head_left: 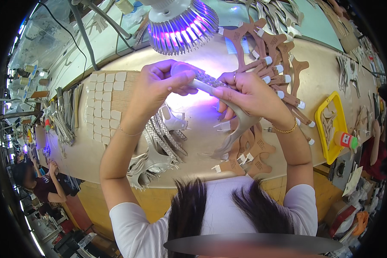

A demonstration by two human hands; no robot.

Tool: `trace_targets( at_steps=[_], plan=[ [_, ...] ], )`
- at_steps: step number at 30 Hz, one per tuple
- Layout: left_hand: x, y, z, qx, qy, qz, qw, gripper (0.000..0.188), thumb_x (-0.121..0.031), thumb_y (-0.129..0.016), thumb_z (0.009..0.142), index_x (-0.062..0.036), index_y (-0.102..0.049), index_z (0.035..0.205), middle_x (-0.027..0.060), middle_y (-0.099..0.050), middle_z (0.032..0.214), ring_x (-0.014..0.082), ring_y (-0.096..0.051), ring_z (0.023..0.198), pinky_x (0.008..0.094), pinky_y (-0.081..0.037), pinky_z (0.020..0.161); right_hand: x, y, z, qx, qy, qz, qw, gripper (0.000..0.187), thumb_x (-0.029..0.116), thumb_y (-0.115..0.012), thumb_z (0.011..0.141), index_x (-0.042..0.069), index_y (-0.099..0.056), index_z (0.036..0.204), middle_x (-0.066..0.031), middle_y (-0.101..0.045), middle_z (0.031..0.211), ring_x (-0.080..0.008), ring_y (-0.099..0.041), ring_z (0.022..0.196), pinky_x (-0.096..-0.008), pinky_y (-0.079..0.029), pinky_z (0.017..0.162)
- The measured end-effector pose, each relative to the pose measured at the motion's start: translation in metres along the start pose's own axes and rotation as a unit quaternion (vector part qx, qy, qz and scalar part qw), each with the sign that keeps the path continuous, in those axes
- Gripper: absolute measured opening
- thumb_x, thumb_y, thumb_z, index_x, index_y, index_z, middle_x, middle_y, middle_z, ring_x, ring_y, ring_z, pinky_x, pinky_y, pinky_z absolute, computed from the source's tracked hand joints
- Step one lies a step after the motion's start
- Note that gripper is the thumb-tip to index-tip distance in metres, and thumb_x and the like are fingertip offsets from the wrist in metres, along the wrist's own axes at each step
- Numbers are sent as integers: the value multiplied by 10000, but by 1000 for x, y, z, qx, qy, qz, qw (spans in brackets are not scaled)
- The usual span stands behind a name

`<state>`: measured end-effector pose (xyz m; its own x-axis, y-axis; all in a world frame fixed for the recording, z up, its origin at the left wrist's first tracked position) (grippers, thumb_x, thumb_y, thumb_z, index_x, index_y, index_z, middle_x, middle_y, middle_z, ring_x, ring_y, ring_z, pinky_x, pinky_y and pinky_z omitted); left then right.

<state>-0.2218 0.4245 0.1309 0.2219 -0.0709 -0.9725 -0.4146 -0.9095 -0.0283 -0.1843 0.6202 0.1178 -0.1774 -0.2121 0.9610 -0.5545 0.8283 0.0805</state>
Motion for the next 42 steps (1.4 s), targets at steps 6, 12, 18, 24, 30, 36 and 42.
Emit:
trace_targets(
  at_steps=[6, 12, 18, 24, 30, 36, 42],
  plan=[
    [12, -2, 2, -13, -36, -27, 999, 258, -145, -684, 822, 62, -614, 959, 118, -657, 806, 163, -658, 693, 251, -532, 617, 1, 0, -1, 2, 13, 0, 1000, 266, 213, -523, 940, -42, -588, 976, -67, -636, 693, -130, -640, 545, -255, -509, 512],
    [9, -6, -1, -8, -24, -46, 999, 259, -139, -674, 813, 63, -608, 960, 114, -646, 828, 171, -641, 727, 278, -538, 627, 6, -2, -7, -12, 21, -21, 999, 253, 216, -532, 931, -27, -593, 972, -60, -641, 689, -129, -644, 559, -263, -502, 522],
    [3, -12, -13, 15, -3, -19, 1000, 268, -150, -676, 812, 56, -608, 969, 109, -645, 853, 179, -636, 745, 296, -546, 634, 15, -8, -15, -24, 52, -69, 996, 238, 214, -538, 921, -18, -587, 900, -73, -641, 660, -146, -656, 571, -280, -496, 528],
    [3, -14, -18, 13, -40, -18, 999, 221, -144, -666, 826, 42, -621, 937, 103, -646, 846, 165, -621, 721, 283, -523, 625, 19, -11, -18, -24, 56, -71, 996, 242, 213, -540, 920, -20, -582, 873, -79, -639, 653, -152, -656, 565, -281, -494, 526],
    [3, -18, -24, -8, -41, -58, 997, 198, -125, -651, 838, 48, -619, 928, 121, -655, 858, 179, -640, 754, 285, -525, 615, 19, -11, -21, -33, 44, -41, 998, 223, 200, -554, 913, -19, -597, 925, -62, -648, 676, -115, -646, 566, -252, -494, 524],
    [6, -19, -35, 11, -37, -91, 995, 286, -168, -687, 830, 50, -629, 1006, 122, -671, 884, 162, -652, 774, 265, -529, 649, 23, -14, -26, -42, 24, -67, 997, 252, 230, -565, 900, -8, -617, 967, -58, -648, 657, -117, -650, 570, -258, -492, 533],
    [-3, 0, -87, -41, -192, -81, 977, 200, -182, -634, 851, 8, -594, 901, 119, -623, 846, 178, -624, 665, 273, -520, 619, 41, -14, -53, -88, 134, -109, 981, 300, 182, -598, 895, -11, -578, 1124, -76, -669, 839, -97, -632, 766, -223, -504, 696]
  ],
)
Point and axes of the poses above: each hand's wrist, its own z-axis towards the middle knuckle, its own y-axis out of the back of the hand, x = y × z, the point moved 3 cm from there along z, towards the middle knuckle
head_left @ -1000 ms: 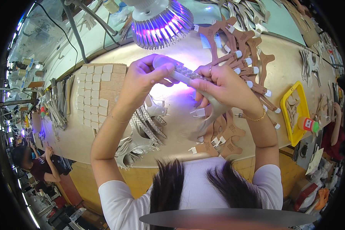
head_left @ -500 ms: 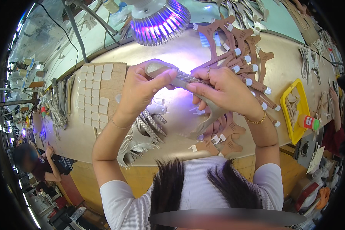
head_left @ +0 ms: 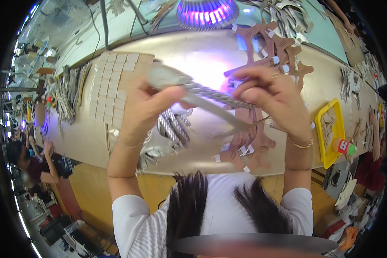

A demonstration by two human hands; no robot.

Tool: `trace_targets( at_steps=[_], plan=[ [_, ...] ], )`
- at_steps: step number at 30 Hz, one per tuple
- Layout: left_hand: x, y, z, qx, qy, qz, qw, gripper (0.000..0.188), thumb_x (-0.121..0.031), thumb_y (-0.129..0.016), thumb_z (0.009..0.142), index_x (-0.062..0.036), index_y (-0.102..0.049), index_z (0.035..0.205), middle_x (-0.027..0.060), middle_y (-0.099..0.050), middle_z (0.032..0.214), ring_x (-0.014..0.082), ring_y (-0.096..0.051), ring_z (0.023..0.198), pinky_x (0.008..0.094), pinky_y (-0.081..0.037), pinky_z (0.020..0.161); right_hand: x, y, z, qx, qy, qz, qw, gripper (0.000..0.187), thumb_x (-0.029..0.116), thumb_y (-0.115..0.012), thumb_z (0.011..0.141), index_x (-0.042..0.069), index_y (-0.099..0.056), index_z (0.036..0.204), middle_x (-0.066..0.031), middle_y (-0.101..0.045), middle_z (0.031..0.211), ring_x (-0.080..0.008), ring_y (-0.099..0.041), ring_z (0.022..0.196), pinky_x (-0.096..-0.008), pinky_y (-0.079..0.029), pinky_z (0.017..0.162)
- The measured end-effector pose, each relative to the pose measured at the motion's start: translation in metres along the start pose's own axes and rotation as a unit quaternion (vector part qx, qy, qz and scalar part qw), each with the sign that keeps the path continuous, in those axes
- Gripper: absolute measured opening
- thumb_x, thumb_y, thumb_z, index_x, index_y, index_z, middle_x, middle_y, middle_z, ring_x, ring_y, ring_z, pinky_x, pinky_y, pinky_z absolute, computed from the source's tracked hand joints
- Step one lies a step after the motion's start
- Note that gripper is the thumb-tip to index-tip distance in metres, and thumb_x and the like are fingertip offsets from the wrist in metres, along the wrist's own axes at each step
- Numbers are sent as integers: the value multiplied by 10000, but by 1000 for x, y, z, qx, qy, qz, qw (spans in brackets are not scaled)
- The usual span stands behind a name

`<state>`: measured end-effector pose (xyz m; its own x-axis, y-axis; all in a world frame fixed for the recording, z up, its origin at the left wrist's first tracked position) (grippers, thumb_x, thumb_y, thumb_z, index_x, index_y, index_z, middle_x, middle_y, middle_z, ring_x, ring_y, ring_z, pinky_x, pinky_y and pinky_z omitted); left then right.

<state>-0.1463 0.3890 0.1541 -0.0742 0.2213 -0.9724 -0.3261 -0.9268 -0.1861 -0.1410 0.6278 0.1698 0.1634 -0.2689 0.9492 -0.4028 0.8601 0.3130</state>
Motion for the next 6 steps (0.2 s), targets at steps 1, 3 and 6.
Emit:
trace_targets(
  at_steps=[1, 3, 6],
  plan=[
    [-12, 8, -12, -14, -61, 0, 998, 186, -183, -620, 855, -3, -575, 874, 125, -607, 840, 183, -616, 624, 277, -517, 604, 2, 4, -6, -39, 24, 56, 997, 286, 182, -603, 895, -6, -588, 1110, -82, -669, 855, -101, -633, 773, -221, -507, 686],
    [-38, 18, -37, 25, -147, -70, 986, 221, -230, -591, 861, -36, -511, 791, 111, -563, 807, 182, -566, 512, 255, -489, 508, 4, 11, -17, -81, 45, 139, 986, 268, 173, -603, 898, 4, -595, 1106, -86, -667, 895, -113, -633, 799, -219, -511, 700],
    [-73, 24, -75, -9, -84, -277, 957, 275, -252, -589, 860, -18, -538, 725, 115, -566, 680, 191, -607, 630, 305, -561, 566, -2, 19, -30, -91, 22, 141, 986, 277, 165, -596, 907, 15, -581, 1139, -83, -662, 933, -129, -634, 846, -223, -513, 760]
  ],
)
Point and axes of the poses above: each hand's wrist, its own z-axis towards the middle knuckle, its own y-axis out of the back of the hand, x = y × z, the point moved 3 cm from there along z, towards the middle knuckle
